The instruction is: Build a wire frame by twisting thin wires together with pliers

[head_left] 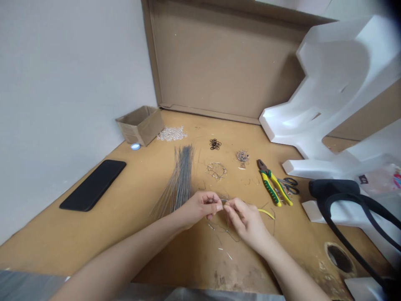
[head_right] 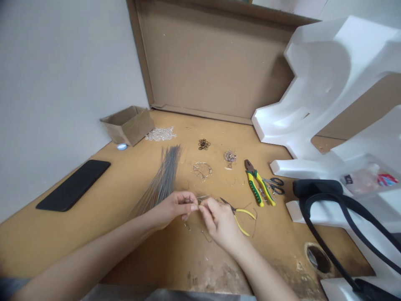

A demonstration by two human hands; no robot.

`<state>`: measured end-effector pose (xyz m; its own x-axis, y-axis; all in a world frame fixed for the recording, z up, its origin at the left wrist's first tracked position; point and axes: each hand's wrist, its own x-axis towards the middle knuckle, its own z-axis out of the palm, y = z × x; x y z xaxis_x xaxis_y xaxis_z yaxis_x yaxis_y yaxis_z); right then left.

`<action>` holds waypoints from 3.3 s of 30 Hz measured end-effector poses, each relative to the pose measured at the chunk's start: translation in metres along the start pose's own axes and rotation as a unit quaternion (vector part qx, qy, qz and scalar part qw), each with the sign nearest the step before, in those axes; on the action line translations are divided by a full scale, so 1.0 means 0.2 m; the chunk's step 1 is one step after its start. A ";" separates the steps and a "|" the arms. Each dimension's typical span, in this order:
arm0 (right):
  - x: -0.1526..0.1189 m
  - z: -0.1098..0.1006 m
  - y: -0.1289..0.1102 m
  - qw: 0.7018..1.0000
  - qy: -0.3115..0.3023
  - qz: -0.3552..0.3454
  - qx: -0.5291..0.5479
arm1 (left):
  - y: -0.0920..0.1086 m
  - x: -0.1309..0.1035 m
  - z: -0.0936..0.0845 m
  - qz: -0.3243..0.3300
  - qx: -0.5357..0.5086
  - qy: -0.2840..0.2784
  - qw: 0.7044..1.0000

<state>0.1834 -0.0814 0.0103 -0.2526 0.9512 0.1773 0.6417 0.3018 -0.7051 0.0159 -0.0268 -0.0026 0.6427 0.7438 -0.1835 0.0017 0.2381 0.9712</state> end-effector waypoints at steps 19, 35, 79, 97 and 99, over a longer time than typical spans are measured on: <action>0.06 -0.10 0.08 0.917 -0.009 0.167 0.362 | -0.01 0.04 -0.08 -0.013 -0.127 -0.011 0.992; 0.07 -0.07 0.05 0.921 -0.017 0.189 0.340 | -0.01 0.04 -0.07 0.001 -0.062 -0.033 0.998; 0.06 -0.10 0.11 0.969 -0.005 0.138 0.205 | 0.02 0.01 -0.04 0.075 0.109 0.024 0.991; 0.07 -0.04 0.13 0.907 -0.001 0.198 0.371 | 0.01 -0.01 -0.04 0.274 0.421 0.110 0.857; 0.07 -0.03 0.12 0.909 0.004 0.185 0.374 | 0.02 -0.02 -0.03 0.288 0.441 0.091 0.845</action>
<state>0.1994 -0.0602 -0.0008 -0.1124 0.9800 -0.1642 0.0097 -0.1641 -0.9864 0.0093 -0.0256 0.0014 0.6037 0.6805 0.4154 0.3503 -0.6944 0.6285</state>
